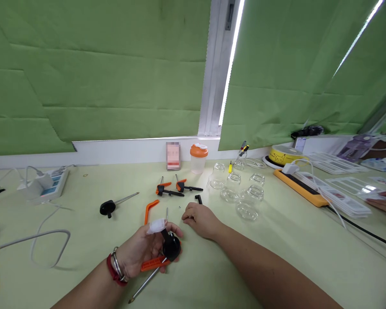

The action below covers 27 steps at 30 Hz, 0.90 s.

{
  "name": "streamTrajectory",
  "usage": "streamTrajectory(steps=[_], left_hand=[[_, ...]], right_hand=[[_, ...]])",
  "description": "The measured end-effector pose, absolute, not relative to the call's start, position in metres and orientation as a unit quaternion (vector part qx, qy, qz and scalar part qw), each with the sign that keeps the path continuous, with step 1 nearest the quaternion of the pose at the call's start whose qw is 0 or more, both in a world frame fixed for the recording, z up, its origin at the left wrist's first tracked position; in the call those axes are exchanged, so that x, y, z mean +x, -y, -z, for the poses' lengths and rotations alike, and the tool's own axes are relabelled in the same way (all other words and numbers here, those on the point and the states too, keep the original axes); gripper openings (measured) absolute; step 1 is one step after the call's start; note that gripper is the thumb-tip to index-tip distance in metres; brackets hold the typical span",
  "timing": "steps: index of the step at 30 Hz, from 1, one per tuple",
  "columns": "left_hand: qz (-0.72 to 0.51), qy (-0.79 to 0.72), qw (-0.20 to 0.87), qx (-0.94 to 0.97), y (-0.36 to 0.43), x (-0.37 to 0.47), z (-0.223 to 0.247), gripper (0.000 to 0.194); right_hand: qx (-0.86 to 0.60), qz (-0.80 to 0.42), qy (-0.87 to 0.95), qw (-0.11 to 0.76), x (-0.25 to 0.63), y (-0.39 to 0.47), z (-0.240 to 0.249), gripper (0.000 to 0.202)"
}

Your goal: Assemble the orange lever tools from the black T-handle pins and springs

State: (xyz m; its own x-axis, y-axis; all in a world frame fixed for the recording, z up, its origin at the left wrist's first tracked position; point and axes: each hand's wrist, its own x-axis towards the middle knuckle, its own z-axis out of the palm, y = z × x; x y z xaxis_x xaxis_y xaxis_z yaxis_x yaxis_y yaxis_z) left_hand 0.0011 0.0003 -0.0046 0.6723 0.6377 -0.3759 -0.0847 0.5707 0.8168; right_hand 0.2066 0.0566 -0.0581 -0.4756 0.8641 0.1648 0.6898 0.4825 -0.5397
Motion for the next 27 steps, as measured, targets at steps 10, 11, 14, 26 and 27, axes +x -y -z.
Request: streamTrajectory(steps=[10, 11, 14, 26, 27], left_hand=[[-0.231, -0.345, 0.815, 0.404, 0.003, 0.003, 0.003, 0.042], [-0.232, -0.342, 0.816, 0.404, 0.003, 0.003, 0.003, 0.04], [-0.234, -0.335, 0.818, 0.405, 0.003, 0.002, 0.004, 0.036], [-0.235, -0.345, 0.815, 0.401, 0.003, 0.002, 0.008, 0.037], [-0.236, -0.35, 0.815, 0.397, 0.003, 0.002, 0.009, 0.037]], right_hand=[[-0.483, -0.199, 0.834, 0.177, 0.205, -0.053, 0.053, 0.007], [-0.483, -0.198, 0.834, 0.177, 0.205, -0.053, 0.052, 0.007], [-0.487, -0.203, 0.828, 0.189, 0.207, -0.051, 0.049, 0.009], [-0.359, -0.625, 0.582, 0.377, 0.196, -0.033, 0.034, 0.022], [-0.338, -0.641, 0.579, 0.373, 0.194, -0.03, 0.032, 0.024]])
